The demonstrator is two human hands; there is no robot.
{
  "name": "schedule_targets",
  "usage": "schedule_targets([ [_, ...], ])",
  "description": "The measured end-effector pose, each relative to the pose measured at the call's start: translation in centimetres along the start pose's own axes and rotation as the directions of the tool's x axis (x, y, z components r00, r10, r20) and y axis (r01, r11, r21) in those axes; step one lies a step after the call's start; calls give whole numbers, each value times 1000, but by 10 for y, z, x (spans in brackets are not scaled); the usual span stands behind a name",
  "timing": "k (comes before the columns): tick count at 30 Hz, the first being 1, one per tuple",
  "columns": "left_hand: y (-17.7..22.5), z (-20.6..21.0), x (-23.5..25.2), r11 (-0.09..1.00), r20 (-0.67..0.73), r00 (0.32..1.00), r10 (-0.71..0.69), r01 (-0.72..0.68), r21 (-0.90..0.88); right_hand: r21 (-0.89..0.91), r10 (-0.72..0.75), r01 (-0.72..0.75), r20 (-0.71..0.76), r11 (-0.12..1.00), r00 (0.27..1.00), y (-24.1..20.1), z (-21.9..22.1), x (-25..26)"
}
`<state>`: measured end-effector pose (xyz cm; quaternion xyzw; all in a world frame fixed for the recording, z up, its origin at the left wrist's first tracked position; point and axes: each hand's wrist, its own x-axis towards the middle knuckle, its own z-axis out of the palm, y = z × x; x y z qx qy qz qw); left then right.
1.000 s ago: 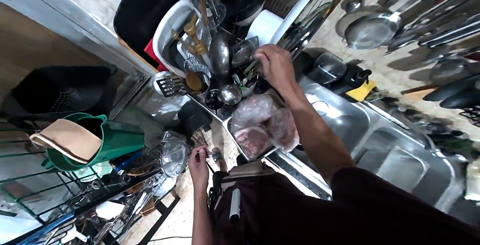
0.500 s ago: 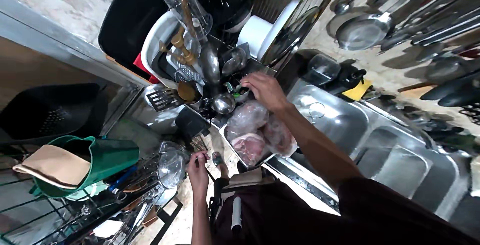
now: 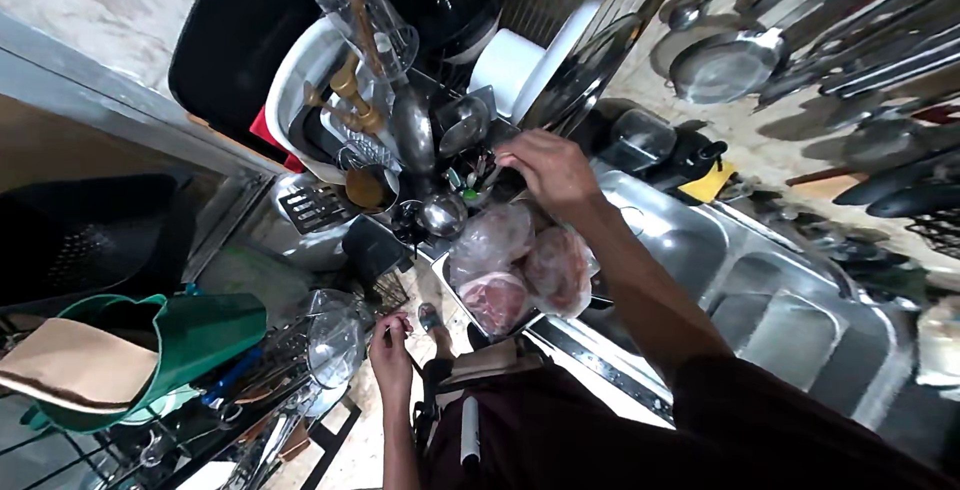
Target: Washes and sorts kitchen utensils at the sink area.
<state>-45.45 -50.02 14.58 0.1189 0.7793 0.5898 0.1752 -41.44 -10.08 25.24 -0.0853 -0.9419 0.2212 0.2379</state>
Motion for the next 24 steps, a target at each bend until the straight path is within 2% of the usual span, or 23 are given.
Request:
schedule_targets([
  [7,0,5,4,1000,35,999,17,-18,3,132,62,-54,-58,990,996,20,28,-22],
  [11,3,7,5,1000,57,998,19,-20,16,142,-7,12,-35,990,999,18,28,-34],
  [15,2,13,5,1000,57,998,13,-15,27,116,-31,32,-9,993,999,20,41,-40],
  [18,3,17,5,999,85,996,13,-16,34,86,16,-20,43,996,999,19,47,-35],
  [21,6,20,3,999,95,995,23,-27,40,10,100,-103,168,995,981,26,66,-36],
  [24,7,22,3,999,95,995,34,-37,33,-44,134,-128,161,991,978,29,77,-34],
])
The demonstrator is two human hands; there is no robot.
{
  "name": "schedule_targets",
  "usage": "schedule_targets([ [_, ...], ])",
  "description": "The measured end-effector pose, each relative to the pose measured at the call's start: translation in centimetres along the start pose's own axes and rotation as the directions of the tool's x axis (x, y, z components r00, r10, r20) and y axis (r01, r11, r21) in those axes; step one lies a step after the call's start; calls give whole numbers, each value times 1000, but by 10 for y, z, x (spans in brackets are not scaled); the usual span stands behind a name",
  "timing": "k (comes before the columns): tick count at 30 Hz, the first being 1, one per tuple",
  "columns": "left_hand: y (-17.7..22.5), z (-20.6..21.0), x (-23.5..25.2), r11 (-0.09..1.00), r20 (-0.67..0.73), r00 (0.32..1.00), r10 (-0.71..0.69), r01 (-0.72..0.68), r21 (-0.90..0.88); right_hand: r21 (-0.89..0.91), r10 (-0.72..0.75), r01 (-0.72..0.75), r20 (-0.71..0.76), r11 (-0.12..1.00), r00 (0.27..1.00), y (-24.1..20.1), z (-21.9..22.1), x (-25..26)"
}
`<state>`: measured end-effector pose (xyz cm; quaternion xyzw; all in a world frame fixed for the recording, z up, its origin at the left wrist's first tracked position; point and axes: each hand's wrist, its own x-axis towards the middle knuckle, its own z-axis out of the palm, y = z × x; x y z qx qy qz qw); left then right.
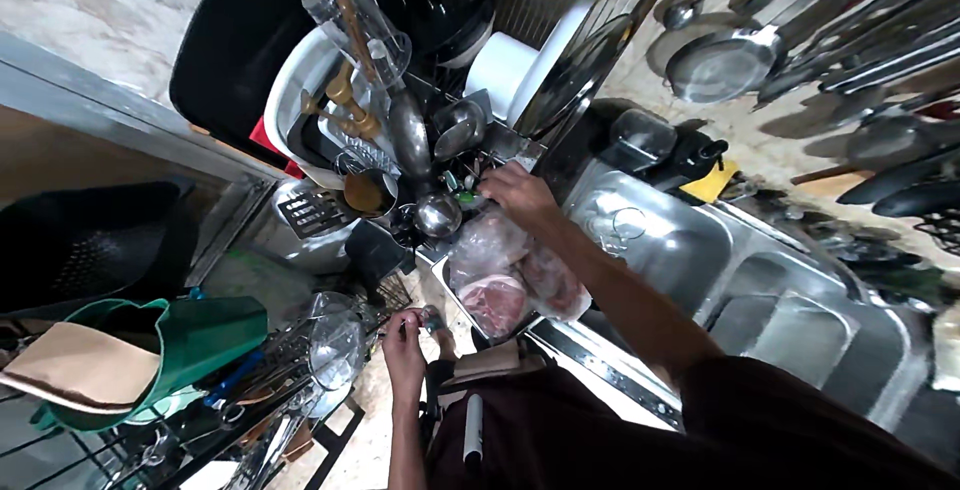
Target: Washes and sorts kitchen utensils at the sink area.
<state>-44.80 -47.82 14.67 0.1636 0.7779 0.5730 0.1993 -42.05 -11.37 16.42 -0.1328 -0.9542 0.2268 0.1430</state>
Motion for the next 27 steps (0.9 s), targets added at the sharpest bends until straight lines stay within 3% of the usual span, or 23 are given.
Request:
schedule_targets([
  [2,0,-2,-4,1000,-2,1000,4,-4,-2,29,32,-32,-9,999,999,-11,-11,1],
  [6,-4,-4,-7,1000,-28,1000,-12,12,-14,46,-20,29,-176,999,984,-9,-7,-6],
  [9,-4,-2,-9,999,-35,999,-29,29,-19,19,-8,10,-75,1000,997,6,3,1],
  [12,-5,-3,-10,1000,-51,998,-29,29,0,111,95,-98,27,989,995,-4,-28,14],
  [14,-7,-5,-9,1000,-67,998,-17,17,4,205,176,-163,-48,965,983,-18,-54,24],
  [18,-16,-7,-10,1000,-96,995,-6,5,-12,231,196,-158,-147,960,970,-40,-96,74],
  [20,-17,-8,-12,1000,-100,995,0,-2,-18,183,153,-142,-48,973,987,-49,-104,112],
  [22,-17,-9,-13,1000,-109,994,4,-7,-24,98,150,-167,156,981,976,-52,-98,151],
  [25,-18,-11,-16,999,-137,991,2,-6,-33,-38,223,-231,451,972,864,-47,-68,198],
  [27,-16,-14,-19,999,-153,988,-5,-1,-40,-32,255,-288,563,957,786,-43,-53,213],
])
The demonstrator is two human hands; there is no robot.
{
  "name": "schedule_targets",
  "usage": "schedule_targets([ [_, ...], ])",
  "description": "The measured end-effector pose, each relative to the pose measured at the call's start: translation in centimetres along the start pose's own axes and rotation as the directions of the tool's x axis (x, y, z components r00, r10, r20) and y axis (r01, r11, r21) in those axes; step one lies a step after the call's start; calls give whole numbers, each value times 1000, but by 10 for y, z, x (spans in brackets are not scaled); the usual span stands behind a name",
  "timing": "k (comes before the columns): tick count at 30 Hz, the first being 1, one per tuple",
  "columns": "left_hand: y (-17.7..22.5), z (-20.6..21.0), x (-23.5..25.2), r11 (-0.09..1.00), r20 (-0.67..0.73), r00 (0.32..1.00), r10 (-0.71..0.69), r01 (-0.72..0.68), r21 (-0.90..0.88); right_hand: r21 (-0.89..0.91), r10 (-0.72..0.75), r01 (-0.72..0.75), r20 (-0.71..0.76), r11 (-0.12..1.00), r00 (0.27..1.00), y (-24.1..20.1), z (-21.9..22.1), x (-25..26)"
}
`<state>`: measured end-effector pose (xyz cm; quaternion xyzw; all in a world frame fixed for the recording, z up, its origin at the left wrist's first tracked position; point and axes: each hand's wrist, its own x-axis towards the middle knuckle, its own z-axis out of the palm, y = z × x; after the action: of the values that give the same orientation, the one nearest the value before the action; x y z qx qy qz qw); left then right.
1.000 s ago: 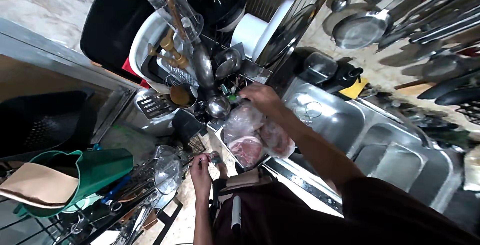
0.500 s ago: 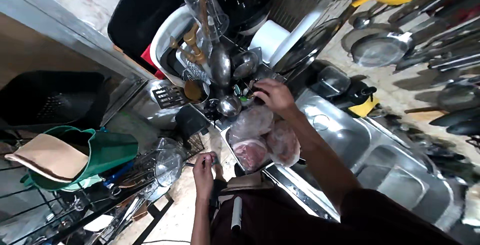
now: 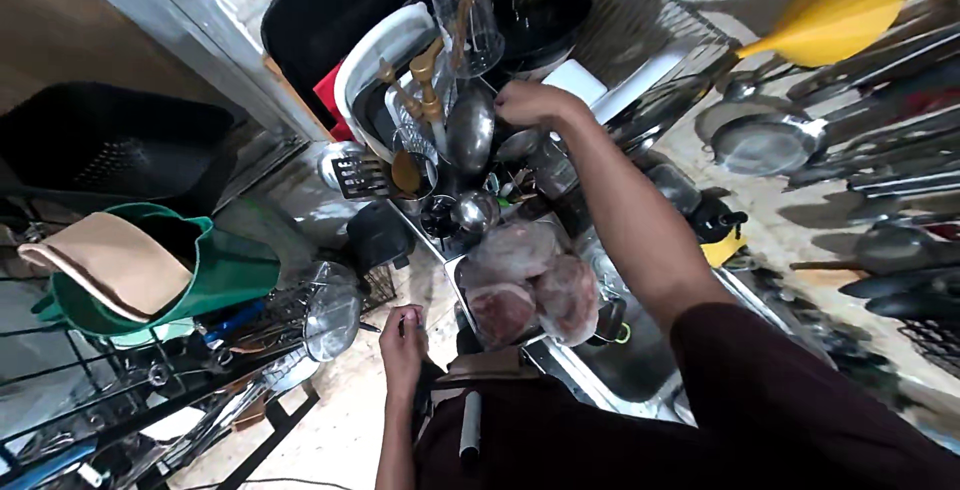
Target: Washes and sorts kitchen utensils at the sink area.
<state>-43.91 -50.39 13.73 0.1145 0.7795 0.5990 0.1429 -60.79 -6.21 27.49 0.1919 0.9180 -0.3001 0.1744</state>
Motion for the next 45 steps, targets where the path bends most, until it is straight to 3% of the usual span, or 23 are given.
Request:
schedule_targets([
  [4,0,-8,-5,1000,-34,999,-20,20,-11,156,147,-158,79,975,986,-8,0,13],
  [7,-3,-12,-4,1000,-49,999,-23,23,-12,115,246,-252,62,961,967,-8,1,24],
  [13,-3,-11,-3,1000,-50,999,-16,15,-23,196,221,-238,104,951,970,9,8,33],
  [16,-1,-10,-1,999,-41,999,-22,20,-26,332,194,-191,23,924,981,9,4,9],
  [19,0,-9,0,999,-30,999,-17,16,-27,385,175,-89,-192,918,966,10,-4,-29],
  [24,2,-6,2,1000,-8,1000,-7,6,-26,412,83,163,-519,897,850,26,-14,-78],
  [29,8,-3,3,1000,6,1000,0,0,-27,383,-45,368,-638,847,768,37,-17,-128],
  [34,5,-6,-2,1000,2,1000,16,-16,-26,232,-110,500,-819,834,564,39,-12,-200],
  [37,4,-6,-5,1000,-5,1000,-4,4,-17,162,-128,508,-863,846,488,37,0,-237],
  [40,4,-5,-7,1000,-14,1000,-23,23,-6,153,-117,446,-845,882,521,30,18,-255],
  [45,6,-2,-7,1000,-5,1000,-3,3,6,248,-172,482,-722,841,671,3,61,-232],
])
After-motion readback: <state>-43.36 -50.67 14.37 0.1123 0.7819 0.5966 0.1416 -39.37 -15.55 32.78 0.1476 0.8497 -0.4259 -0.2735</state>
